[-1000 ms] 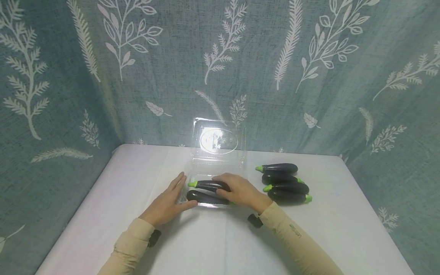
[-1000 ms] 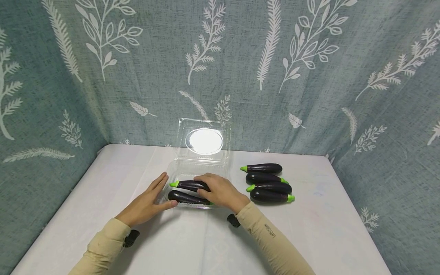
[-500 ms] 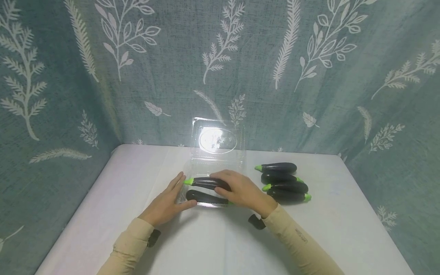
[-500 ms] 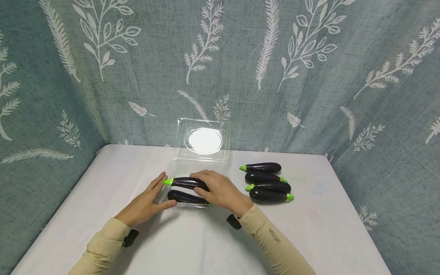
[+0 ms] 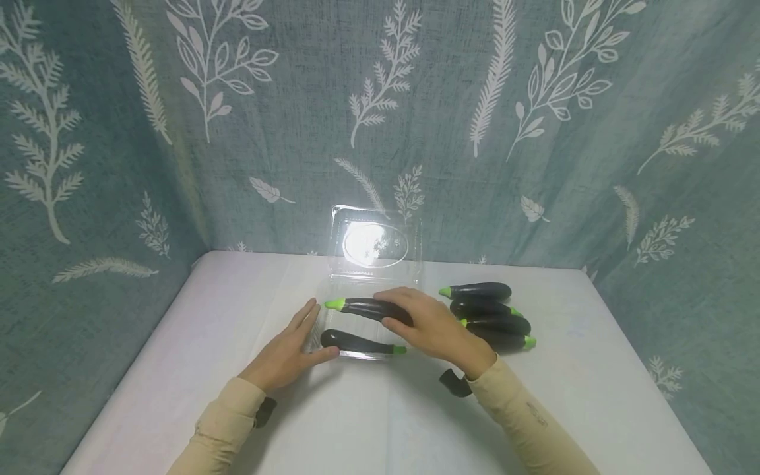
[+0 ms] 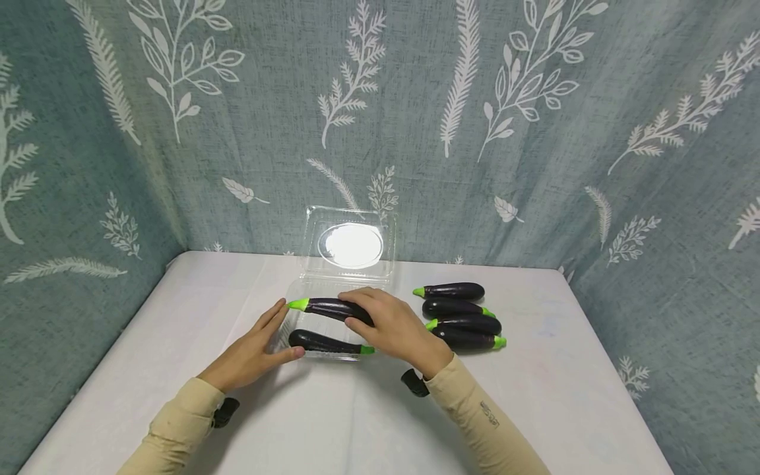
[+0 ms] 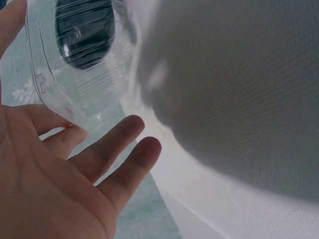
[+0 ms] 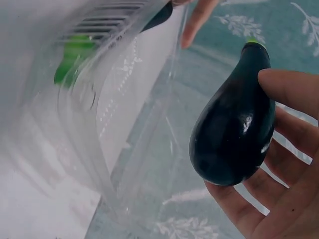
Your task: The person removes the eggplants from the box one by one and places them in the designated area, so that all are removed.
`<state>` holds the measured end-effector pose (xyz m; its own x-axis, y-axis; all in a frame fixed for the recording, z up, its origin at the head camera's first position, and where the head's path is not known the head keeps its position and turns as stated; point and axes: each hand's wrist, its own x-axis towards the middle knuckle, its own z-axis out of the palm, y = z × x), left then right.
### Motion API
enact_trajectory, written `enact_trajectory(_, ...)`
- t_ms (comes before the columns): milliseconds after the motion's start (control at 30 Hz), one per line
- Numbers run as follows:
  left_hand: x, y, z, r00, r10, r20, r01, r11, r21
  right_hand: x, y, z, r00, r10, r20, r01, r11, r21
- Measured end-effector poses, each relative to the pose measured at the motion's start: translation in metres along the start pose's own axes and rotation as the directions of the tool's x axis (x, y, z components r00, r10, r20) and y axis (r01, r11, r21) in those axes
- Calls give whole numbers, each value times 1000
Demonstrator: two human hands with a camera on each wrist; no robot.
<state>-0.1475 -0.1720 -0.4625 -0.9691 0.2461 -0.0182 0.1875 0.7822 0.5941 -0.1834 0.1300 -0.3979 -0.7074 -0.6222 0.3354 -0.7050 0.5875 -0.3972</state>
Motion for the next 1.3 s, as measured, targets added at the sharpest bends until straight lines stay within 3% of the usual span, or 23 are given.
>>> enact_trajectory(567, -1, 0, 2, 1000, 21, -7, -21, 1000, -6, -36, 24, -19, 988, -69, -136, 61, 996, -58)
enact_trajectory(900, -2, 0, 1, 1000, 22, -6, -22, 1000, -6, -57, 38, -37, 983, -1, -184, -7, 999, -47)
enact_trajectory(1300, -1, 0, 1, 1000, 23, -4, -23, 1000, 0, -78, 57, -55, 973, -24, -230, 4, 996, -87)
